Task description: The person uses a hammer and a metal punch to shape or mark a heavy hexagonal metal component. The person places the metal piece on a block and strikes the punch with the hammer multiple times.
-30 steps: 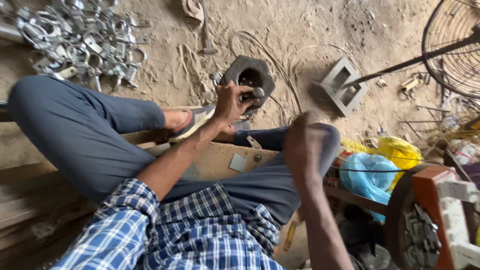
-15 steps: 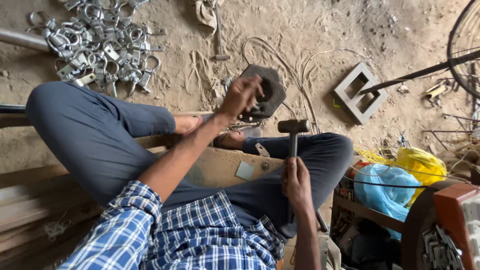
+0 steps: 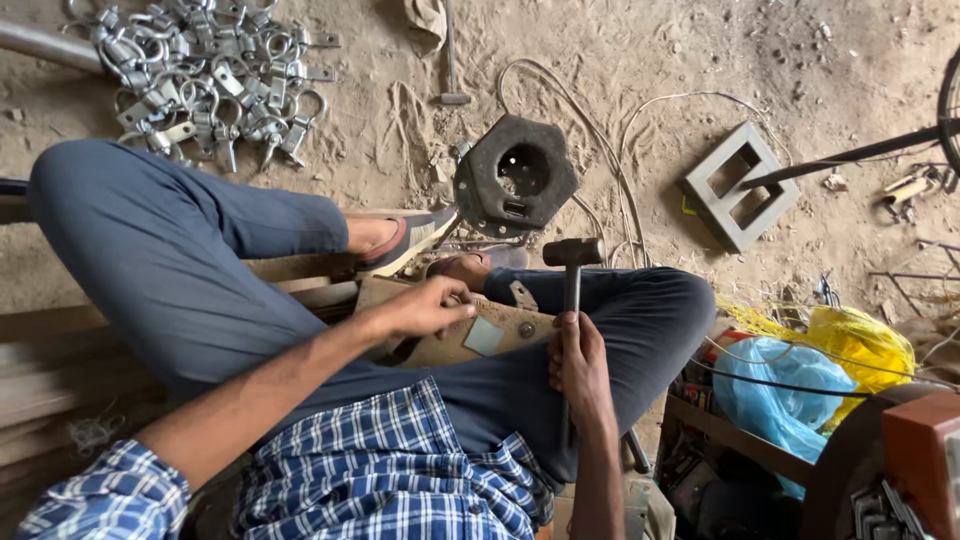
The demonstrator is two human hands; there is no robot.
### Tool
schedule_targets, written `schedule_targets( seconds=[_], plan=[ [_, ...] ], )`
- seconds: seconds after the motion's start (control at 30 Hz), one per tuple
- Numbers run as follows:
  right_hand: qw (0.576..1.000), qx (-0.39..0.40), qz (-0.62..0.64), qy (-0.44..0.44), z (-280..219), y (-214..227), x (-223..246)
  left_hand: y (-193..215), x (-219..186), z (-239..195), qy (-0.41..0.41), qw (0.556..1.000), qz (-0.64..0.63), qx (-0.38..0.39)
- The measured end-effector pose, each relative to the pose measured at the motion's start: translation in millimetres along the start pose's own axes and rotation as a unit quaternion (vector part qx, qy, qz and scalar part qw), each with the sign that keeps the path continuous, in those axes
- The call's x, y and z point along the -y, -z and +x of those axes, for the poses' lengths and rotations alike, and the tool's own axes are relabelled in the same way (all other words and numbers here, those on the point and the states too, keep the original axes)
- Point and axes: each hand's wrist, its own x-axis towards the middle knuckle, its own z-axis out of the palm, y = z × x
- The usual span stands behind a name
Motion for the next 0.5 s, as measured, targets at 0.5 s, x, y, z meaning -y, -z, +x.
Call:
schedule_targets(
  seconds=[0.5],
  plan=[
    [0.999,-0.007,0.036,0.011,6.0,2.2,-9.2,13.9,-45.0,32.8,-0.167,0.907,0.326,-0.208]
  ],
)
